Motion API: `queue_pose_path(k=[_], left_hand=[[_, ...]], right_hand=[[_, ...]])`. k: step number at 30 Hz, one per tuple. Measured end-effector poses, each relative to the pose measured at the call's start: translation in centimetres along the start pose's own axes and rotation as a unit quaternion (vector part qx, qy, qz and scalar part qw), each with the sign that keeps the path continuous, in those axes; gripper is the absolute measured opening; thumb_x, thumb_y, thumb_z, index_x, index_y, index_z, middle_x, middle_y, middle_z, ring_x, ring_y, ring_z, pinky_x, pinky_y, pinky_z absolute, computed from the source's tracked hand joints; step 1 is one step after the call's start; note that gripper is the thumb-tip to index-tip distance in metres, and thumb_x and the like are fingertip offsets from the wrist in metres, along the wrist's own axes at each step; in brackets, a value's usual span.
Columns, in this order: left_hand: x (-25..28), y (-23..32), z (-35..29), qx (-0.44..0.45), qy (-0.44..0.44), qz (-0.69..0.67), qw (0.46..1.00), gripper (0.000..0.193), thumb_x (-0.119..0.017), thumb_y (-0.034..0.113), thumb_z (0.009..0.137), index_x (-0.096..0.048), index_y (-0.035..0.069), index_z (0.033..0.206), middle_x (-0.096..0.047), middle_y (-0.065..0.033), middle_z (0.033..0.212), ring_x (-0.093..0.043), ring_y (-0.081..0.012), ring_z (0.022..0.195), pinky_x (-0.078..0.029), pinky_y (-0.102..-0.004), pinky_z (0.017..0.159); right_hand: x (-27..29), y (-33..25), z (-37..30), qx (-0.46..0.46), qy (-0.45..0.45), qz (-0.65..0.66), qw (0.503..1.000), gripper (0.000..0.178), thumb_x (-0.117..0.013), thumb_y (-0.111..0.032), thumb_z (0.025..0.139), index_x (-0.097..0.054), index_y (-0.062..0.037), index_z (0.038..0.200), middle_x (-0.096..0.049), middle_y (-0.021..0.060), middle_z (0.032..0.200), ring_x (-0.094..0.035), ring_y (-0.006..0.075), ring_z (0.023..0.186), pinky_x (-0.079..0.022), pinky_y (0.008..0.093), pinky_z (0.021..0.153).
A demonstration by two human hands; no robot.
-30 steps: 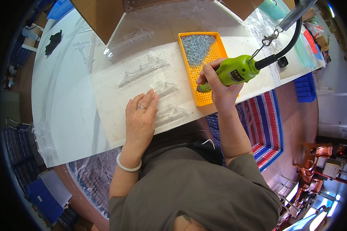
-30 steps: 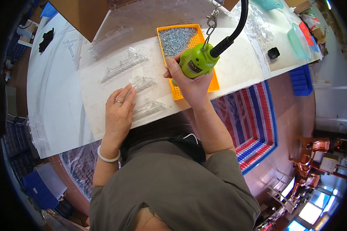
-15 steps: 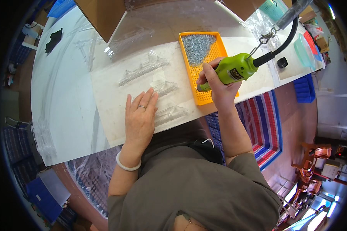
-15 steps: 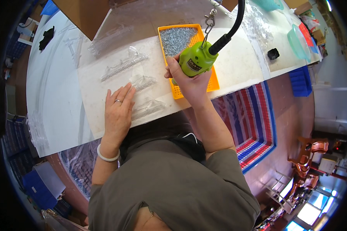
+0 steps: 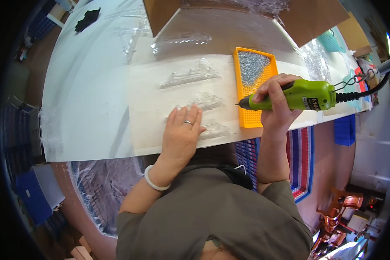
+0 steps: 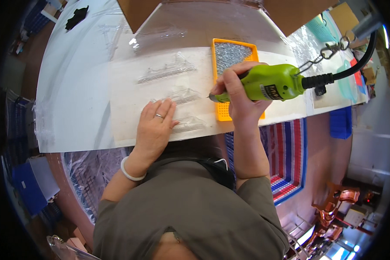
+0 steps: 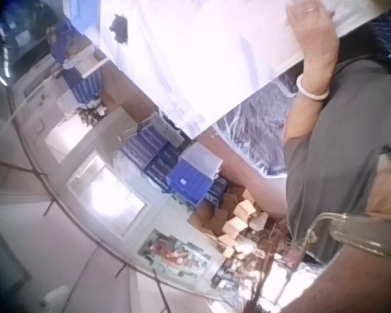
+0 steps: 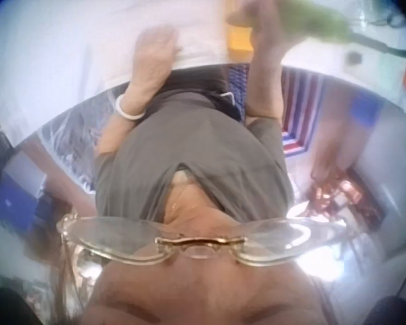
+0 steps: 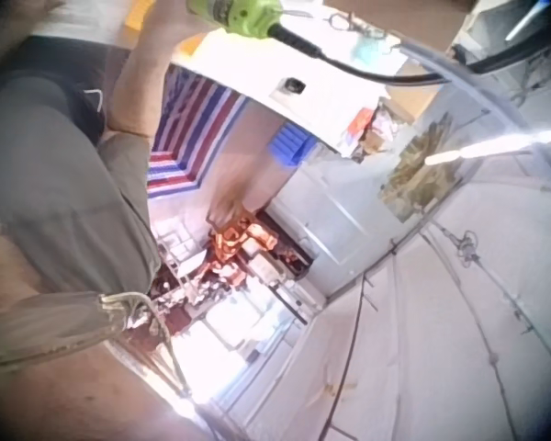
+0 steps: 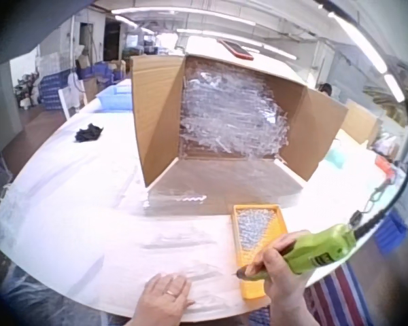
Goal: The person is using an electric screwdriver to assemble or manipulate small metallic parts on plastic strips.
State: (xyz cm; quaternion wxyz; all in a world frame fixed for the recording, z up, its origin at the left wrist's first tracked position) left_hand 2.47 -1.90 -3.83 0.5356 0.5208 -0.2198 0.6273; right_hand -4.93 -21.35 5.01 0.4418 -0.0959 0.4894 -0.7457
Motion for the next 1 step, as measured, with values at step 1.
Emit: queue_pose_path(k=[1], left_hand=[[-0.04,0.16,0.00,-0.002,-0.003,-0.010,1.000,0.044,-0.069,0.018,0.080,-0.060,-0.001,0.120,-0.057,-0.0136,0.126,-0.049,-0.0337,0.116,-0.039,-0.0470,0.103]], right_hand=[[-0.38,0.31,0.06,-0.003,-0.004,0.005,1.000,0.017,-0.062,0.009,0.084,-0.055,-0.0016,0.095,-0.062,0.0113,0.076,-0.063,0.0175,0.057,-0.057,0.0296,0.055]])
Point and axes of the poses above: each hand's wrist, its own z-axis towards the middle knuckle, its own x-axis out of the back of the hand, y = z × x, the point moved 1 cm from there along z, towards the middle knuckle
